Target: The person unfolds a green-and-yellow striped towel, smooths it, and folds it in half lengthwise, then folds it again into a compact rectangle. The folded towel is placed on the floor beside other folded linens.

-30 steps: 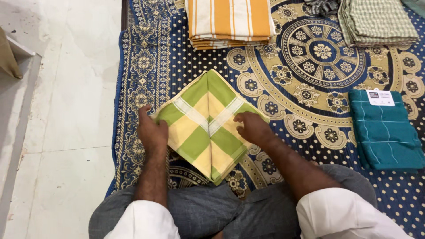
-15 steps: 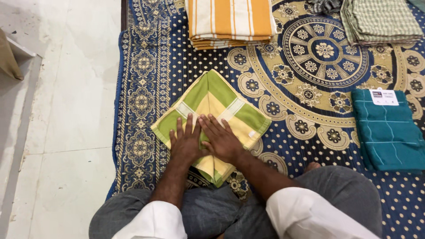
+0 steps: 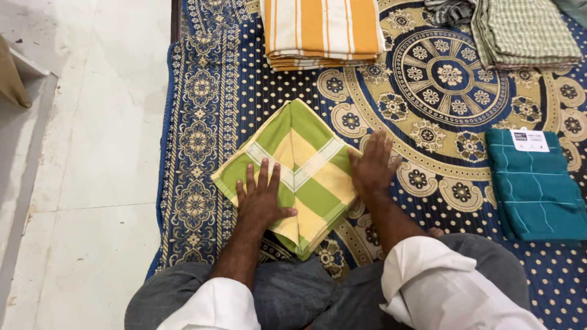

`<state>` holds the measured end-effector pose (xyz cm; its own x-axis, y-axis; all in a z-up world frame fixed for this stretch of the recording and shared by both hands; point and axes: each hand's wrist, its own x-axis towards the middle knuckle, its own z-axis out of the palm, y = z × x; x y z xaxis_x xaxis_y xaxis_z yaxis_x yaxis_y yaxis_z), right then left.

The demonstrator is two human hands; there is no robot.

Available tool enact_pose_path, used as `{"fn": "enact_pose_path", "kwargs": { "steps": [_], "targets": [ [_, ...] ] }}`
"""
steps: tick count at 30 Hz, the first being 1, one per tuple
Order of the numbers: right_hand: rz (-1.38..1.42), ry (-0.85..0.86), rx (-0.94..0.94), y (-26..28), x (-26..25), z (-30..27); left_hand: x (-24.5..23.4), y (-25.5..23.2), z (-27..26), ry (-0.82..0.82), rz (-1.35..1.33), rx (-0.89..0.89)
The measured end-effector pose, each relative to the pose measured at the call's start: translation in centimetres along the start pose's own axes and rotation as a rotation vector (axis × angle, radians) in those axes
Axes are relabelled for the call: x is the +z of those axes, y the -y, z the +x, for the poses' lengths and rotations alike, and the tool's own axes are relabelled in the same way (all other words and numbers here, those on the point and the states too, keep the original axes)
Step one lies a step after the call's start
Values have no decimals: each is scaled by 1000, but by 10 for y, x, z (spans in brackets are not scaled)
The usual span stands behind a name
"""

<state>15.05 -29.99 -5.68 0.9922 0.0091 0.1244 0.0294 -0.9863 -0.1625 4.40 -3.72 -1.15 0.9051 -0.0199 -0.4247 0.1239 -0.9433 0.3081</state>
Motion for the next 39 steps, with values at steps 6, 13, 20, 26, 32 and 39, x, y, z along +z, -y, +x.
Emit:
{"fn": "enact_pose_path", "kwargs": {
  "steps": [6,13,20,26,32,39],
  "targets": [
    [-5,145,-463,33,17,-20,0,-2,0,18,-15,0],
    [-16,537,48,-1,-24,8,-10,-7,-5,-27,-32,3],
    [-27,488,-233,-23,-47,31,-17,-4,-3,-283,-250,-63],
    [95,446,-53,-27,-52,30,-15,-4,-3,-253,-234,-50],
    [-6,427,65,-7,-67,35,-12,-3,4,-459,-412,-97],
    [694,788,-107,20,-89,35,-12,7,23,-367,-1065,-183]
  ]
}}
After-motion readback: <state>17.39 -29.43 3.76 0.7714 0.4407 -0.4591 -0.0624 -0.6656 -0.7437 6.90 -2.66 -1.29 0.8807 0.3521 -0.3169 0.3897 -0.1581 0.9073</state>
